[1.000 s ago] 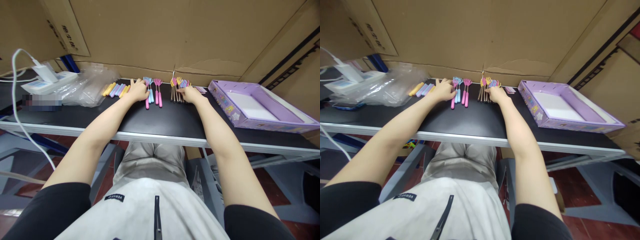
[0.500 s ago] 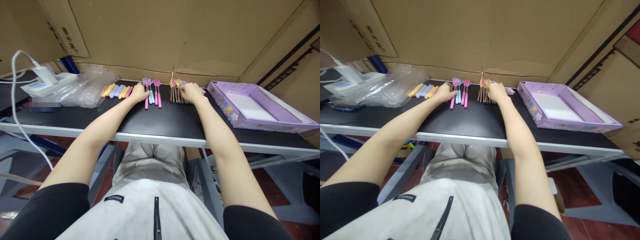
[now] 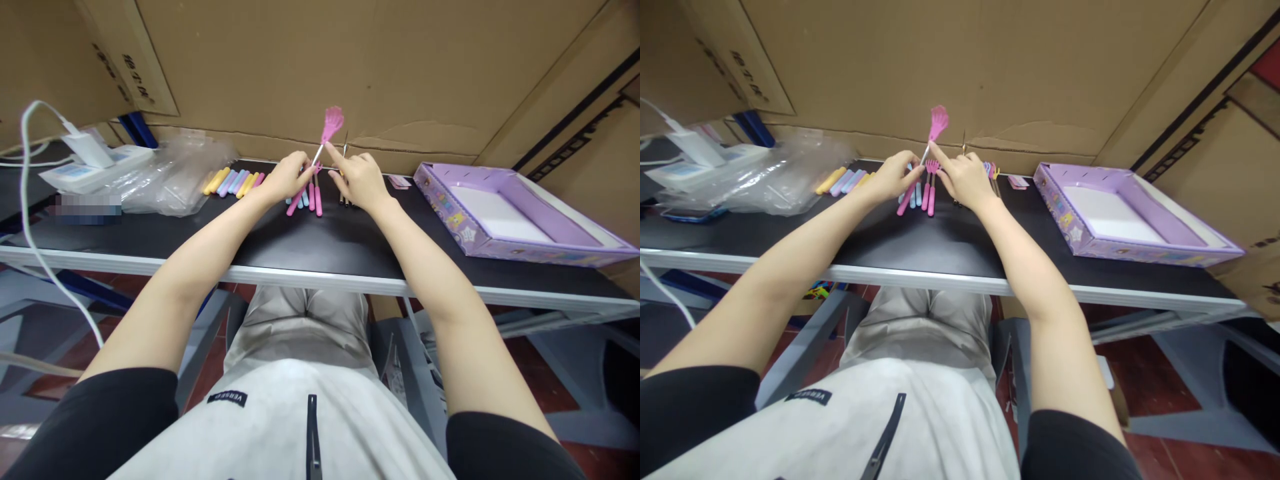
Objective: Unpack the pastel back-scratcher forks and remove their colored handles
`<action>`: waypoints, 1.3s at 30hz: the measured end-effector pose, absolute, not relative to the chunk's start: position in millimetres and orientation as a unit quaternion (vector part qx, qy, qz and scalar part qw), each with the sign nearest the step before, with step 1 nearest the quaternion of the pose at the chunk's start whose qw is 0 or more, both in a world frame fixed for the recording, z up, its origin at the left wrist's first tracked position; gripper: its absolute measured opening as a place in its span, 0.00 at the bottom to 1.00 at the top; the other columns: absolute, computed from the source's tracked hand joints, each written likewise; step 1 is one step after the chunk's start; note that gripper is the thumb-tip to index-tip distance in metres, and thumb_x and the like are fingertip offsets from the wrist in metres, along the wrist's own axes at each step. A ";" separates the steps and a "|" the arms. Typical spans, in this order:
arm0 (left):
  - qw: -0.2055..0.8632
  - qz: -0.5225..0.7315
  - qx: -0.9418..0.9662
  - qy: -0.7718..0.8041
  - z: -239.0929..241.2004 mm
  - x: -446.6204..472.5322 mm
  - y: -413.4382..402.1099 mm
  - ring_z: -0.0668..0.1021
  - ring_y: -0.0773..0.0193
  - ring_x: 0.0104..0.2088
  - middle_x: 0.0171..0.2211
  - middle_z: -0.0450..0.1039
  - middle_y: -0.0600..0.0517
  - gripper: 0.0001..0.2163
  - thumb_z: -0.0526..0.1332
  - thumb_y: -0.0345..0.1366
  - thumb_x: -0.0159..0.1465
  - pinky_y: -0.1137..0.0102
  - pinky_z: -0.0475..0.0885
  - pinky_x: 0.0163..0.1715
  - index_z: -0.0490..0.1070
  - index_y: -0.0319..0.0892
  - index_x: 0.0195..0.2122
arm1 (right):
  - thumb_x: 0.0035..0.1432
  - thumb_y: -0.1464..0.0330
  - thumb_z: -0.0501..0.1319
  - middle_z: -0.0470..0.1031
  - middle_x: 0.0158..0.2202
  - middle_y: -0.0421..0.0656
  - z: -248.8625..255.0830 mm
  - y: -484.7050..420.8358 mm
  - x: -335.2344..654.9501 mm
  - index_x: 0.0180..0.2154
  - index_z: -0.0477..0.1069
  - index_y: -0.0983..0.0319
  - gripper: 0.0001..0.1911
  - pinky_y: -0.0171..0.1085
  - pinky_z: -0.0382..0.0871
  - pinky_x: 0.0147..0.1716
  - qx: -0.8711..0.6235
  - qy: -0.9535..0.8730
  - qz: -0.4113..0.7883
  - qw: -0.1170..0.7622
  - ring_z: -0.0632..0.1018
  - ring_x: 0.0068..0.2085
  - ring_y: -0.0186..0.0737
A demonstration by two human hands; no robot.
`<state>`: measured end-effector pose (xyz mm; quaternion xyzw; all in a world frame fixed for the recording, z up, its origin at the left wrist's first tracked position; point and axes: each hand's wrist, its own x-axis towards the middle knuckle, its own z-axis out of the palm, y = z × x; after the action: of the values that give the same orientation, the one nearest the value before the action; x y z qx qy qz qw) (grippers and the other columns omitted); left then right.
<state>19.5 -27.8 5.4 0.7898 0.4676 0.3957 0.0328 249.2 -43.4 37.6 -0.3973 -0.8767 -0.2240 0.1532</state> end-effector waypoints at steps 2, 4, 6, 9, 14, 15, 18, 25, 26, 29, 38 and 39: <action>0.036 0.382 0.813 0.438 5.4 25.1 -31.9 0.82 0.49 0.49 0.40 0.78 0.45 0.04 0.61 0.38 0.74 0.55 0.75 0.57 0.71 0.44 0.45 | 0.78 0.65 0.45 0.81 0.50 0.55 33.4 -43.8 242.1 0.80 0.52 0.67 0.34 0.53 0.62 0.60 -0.367 -0.886 -0.239 0.153 0.77 0.55 0.55; 0.029 0.366 0.828 0.424 4.7 28.5 -34.6 0.83 0.50 0.46 0.39 0.78 0.45 0.04 0.59 0.37 0.75 0.58 0.76 0.52 0.71 0.44 0.46 | 0.78 0.67 0.45 0.82 0.48 0.55 30.4 -42.7 238.0 0.77 0.59 0.66 0.32 0.52 0.62 0.59 -0.353 -0.890 -0.243 0.152 0.76 0.54 0.54; 0.013 0.350 0.833 0.427 5.0 29.3 -35.9 0.82 0.51 0.44 0.38 0.79 0.44 0.05 0.57 0.36 0.76 0.60 0.76 0.50 0.71 0.43 0.45 | 0.78 0.68 0.44 0.82 0.47 0.55 30.0 -42.0 236.8 0.70 0.70 0.66 0.29 0.51 0.62 0.57 -0.356 -0.891 -0.238 0.153 0.77 0.52 0.53; -0.012 0.328 0.831 0.450 8.0 28.7 -37.9 0.82 0.50 0.45 0.40 0.80 0.42 0.07 0.54 0.35 0.76 0.60 0.74 0.49 0.71 0.43 0.43 | 0.79 0.66 0.44 0.81 0.46 0.56 34.2 -45.1 237.1 0.60 0.79 0.64 0.27 0.51 0.62 0.55 -0.361 -0.890 -0.231 0.153 0.76 0.52 0.54; -0.026 0.304 0.834 0.460 14.2 32.1 -43.8 0.81 0.49 0.46 0.43 0.80 0.40 0.11 0.51 0.34 0.77 0.59 0.73 0.50 0.73 0.43 0.43 | 0.77 0.64 0.48 0.78 0.53 0.56 40.2 -53.3 234.5 0.57 0.79 0.59 0.22 0.52 0.61 0.54 -0.349 -0.895 -0.235 0.149 0.73 0.56 0.57; -0.026 0.302 0.837 0.456 15.5 32.8 -45.1 0.81 0.49 0.47 0.43 0.80 0.41 0.11 0.51 0.34 0.77 0.59 0.73 0.50 0.73 0.44 0.43 | 0.77 0.65 0.47 0.78 0.53 0.56 39.9 -53.1 233.9 0.57 0.78 0.60 0.23 0.51 0.61 0.54 -0.352 -0.895 -0.233 0.146 0.73 0.56 0.57; -0.029 0.277 0.848 0.451 19.8 32.6 -48.9 0.82 0.48 0.47 0.44 0.81 0.40 0.12 0.51 0.35 0.77 0.59 0.73 0.51 0.74 0.42 0.43 | 0.77 0.69 0.43 0.78 0.51 0.58 37.4 -48.5 234.4 0.57 0.76 0.64 0.24 0.48 0.61 0.52 -0.366 -0.894 -0.221 0.134 0.74 0.54 0.56; -0.068 0.248 0.842 0.474 25.5 26.9 -54.4 0.83 0.45 0.49 0.42 0.81 0.40 0.12 0.54 0.39 0.77 0.59 0.72 0.50 0.76 0.42 0.43 | 0.77 0.71 0.43 0.79 0.53 0.59 35.1 -43.8 238.1 0.61 0.73 0.66 0.24 0.45 0.60 0.52 -0.382 -0.894 -0.205 0.110 0.77 0.53 0.54; -0.074 0.248 0.842 0.473 25.4 27.0 -54.7 0.83 0.44 0.49 0.41 0.81 0.40 0.12 0.54 0.39 0.77 0.58 0.72 0.51 0.76 0.42 0.43 | 0.77 0.71 0.43 0.79 0.54 0.59 34.7 -43.8 237.8 0.61 0.73 0.66 0.24 0.45 0.60 0.53 -0.381 -0.895 -0.205 0.111 0.77 0.53 0.53; -0.084 0.248 0.846 0.465 26.5 27.8 -56.4 0.83 0.44 0.50 0.40 0.81 0.41 0.11 0.55 0.37 0.75 0.54 0.70 0.55 0.76 0.42 0.43 | 0.79 0.67 0.44 0.80 0.52 0.58 33.3 -42.4 238.5 0.59 0.74 0.66 0.23 0.46 0.60 0.53 -0.377 -0.896 -0.202 0.116 0.78 0.53 0.53; -0.097 0.269 0.833 0.473 63.6 28.8 -68.9 0.81 0.42 0.54 0.40 0.81 0.45 0.11 0.54 0.38 0.75 0.46 0.62 0.62 0.76 0.46 0.41 | 0.81 0.64 0.40 0.81 0.54 0.55 67.4 -60.4 226.6 0.59 0.76 0.62 0.28 0.53 0.60 0.59 -0.419 -0.871 -0.211 0.143 0.78 0.58 0.57; -0.099 0.266 0.832 0.477 69.5 27.3 -70.4 0.80 0.42 0.54 0.40 0.82 0.45 0.12 0.54 0.39 0.76 0.46 0.61 0.63 0.77 0.46 0.41 | 0.81 0.63 0.39 0.81 0.55 0.54 74.4 -64.1 223.8 0.60 0.76 0.61 0.28 0.53 0.60 0.60 -0.427 -0.869 -0.211 0.136 0.78 0.59 0.56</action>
<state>27.3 -70.4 69.5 0.8317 0.4774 0.2660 -0.0986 223.8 -64.1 74.4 -0.4265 -0.8688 -0.2113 0.1363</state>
